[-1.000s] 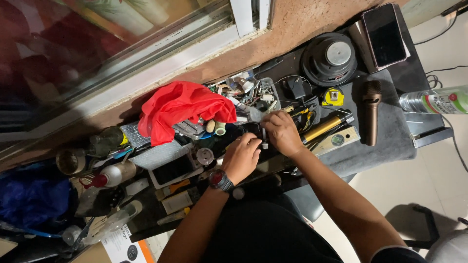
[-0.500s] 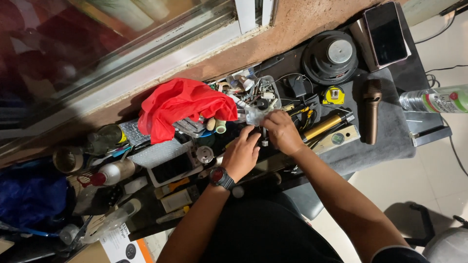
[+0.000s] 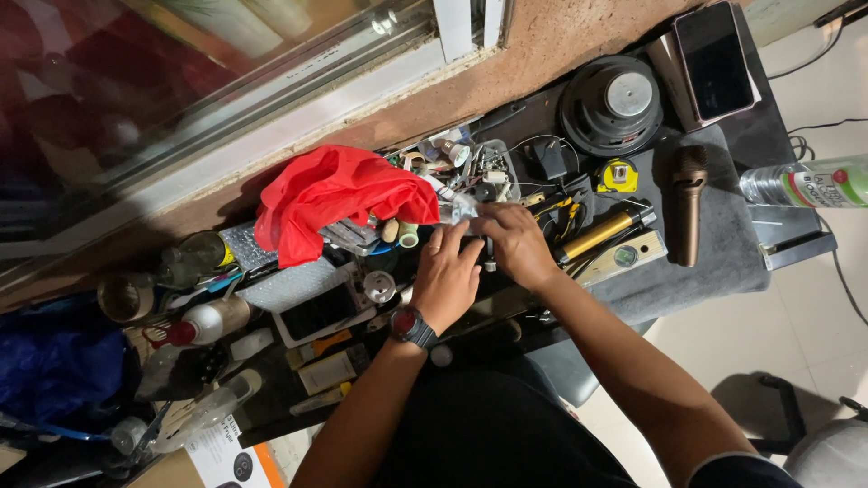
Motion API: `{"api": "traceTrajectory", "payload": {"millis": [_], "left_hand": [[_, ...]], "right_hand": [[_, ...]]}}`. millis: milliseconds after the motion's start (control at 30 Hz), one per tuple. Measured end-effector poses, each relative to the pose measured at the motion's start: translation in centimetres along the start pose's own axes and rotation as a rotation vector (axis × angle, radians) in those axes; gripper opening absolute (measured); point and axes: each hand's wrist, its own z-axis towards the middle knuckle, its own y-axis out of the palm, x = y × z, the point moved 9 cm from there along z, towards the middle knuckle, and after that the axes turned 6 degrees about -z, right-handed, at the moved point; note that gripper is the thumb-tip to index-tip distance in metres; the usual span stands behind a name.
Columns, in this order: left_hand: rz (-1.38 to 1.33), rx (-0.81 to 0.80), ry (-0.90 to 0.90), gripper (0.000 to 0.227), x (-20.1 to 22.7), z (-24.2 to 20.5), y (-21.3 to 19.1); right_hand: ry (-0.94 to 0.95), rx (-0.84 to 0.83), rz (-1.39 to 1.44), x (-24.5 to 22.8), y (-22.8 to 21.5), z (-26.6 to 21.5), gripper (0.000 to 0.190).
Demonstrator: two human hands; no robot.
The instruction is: The person organizes a cluttered workspace by sorting through various items on a table. They handle bubble wrap, a red plastic bag, and small hardware components, placing them into a cardboard box. The person then moves to a different table with tools and a disassembled phone.
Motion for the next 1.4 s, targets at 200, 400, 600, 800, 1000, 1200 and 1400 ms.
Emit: {"api": "traceTrajectory", "payload": {"millis": [200,400,600,800,1000,1200,1400], "left_hand": [[0.04,-0.199,-0.134,0.078,-2.1,0.5,2.5],[0.0,-0.188,-0.147,0.07,-3.1,0.4,3.4],[0.017,-0.112,-0.078,0.056,-4.3,0.0,4.4],[0.032,-0.069,-0.014,0.053,-3.3,0.5,3.0],[0.086,-0.04,0.005,0.071,-3.2,1.4,2.9],[-0.007,-0.091,-0.084,0.085,-2.6,2.0,1.5],[0.002,-0.151,-0.095,0.086,-1.3,2.8,0.3]], "right_hand": [[0.063,-0.015,-0.038,0.1,0.3,-0.1,0.025],[0.063,-0.012,-0.048,-1.8,-2.3,0.2,0.025],[0.067,-0.011,-0.096,-1.9,-1.0,-2.0,0.027],[0.089,-0.018,-0.064,-2.2,-1.3,-2.4,0.031],[0.145,-0.029,0.026,-1.4,-1.4,-1.9,0.022],[0.277,0.046,0.037,0.5,0.7,-1.5,0.038],[0.24,0.069,-0.072,1.9,-1.4,0.7,0.021]]}}
